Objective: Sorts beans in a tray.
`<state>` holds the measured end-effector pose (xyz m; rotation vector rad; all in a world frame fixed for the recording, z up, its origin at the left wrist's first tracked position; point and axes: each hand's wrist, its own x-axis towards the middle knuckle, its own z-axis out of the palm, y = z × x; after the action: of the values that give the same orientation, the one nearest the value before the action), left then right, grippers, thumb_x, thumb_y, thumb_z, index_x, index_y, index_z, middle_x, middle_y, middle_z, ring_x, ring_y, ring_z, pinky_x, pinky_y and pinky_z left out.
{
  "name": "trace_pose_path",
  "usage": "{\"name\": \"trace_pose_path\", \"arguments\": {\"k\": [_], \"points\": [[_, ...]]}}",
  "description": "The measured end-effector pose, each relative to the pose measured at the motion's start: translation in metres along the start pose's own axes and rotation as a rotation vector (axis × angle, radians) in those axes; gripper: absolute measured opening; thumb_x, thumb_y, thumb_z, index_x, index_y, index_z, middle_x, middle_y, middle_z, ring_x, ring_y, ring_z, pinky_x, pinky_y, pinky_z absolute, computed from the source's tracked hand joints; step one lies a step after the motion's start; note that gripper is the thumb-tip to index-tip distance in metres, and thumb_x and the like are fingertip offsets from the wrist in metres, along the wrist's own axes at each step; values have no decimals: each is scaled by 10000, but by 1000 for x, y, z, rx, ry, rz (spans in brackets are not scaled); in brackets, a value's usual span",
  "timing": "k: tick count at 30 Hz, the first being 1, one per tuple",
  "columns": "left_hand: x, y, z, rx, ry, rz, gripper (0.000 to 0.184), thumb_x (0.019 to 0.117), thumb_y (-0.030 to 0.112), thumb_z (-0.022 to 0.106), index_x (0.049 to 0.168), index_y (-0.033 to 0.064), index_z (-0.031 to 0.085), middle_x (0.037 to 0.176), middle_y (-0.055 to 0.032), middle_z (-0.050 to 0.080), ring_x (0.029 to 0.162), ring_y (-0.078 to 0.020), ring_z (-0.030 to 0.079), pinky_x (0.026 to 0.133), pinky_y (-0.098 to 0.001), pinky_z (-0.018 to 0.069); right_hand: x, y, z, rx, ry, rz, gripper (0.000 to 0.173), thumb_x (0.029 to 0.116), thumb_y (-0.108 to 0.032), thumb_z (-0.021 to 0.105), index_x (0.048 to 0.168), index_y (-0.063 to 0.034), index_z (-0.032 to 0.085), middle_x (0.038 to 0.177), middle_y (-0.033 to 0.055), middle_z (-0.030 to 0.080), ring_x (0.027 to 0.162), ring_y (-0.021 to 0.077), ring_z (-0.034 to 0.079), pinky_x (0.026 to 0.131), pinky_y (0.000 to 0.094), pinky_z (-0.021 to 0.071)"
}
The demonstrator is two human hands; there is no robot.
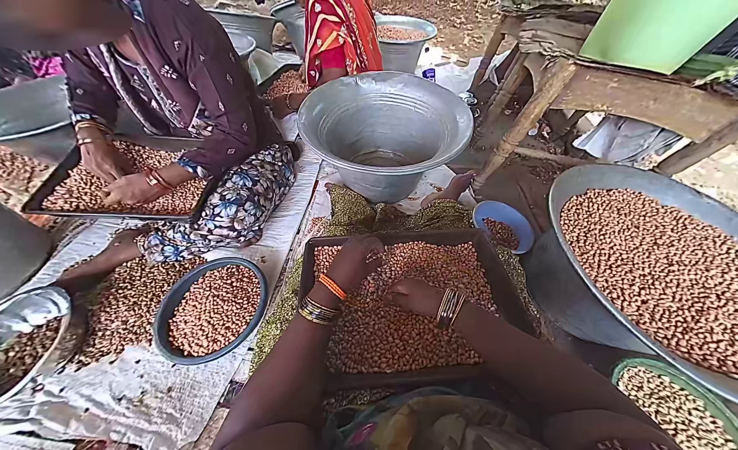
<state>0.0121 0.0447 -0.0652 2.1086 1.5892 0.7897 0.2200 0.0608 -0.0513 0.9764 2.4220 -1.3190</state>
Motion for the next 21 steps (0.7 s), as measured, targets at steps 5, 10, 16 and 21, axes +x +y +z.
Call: {"name": "trace_pose_path", "arguments": {"k": [5, 10, 16, 21], "points": [[3, -3, -1, 31, -75, -91, 176, 963, 122, 703, 1063, -22, 723, 1092, -172, 721, 1128, -310, 663, 1056, -485, 491, -5, -39, 36, -448, -247, 57, 445, 1040, -71, 526, 1456, 62, 439, 1309, 316, 603, 1188, 486, 629, 961, 660, 506], [8, 3, 13, 35, -221, -28, 212, 957, 101, 680, 1134, 1, 739, 1218, -197, 688, 1244, -355, 604, 1114, -517, 438, -7, -7, -2, -44, -211, -134, 321, 1095, -105, 460, 1368, 3, 589, 1023, 188, 659, 782, 221, 589, 768, 415, 510], [9, 4, 31, 158, -445, 27, 228, 926, 176, 732, 1108, 40, 757, 1261, -187, 684, 1310, -390, 554, 1151, -602, 355, -20, 20, -32, -75, -99, -19, 284, 1109, -174, 465, 1278, 1, 612, 863, 97, 601, 656, 137, 515, 641, 316, 468], [3, -6, 11, 338, -435, -126, 180, 910, 127, 737, 1056, 25, 766, 1200, -192, 695, 1257, -404, 580, 1065, -615, 438, -10, 13, -24, -379, -103, 85, 358, 1045, -79, 538, 1399, -30, 571, 1371, 261, 605, 1261, 437, 599, 1049, 629, 458]]}}
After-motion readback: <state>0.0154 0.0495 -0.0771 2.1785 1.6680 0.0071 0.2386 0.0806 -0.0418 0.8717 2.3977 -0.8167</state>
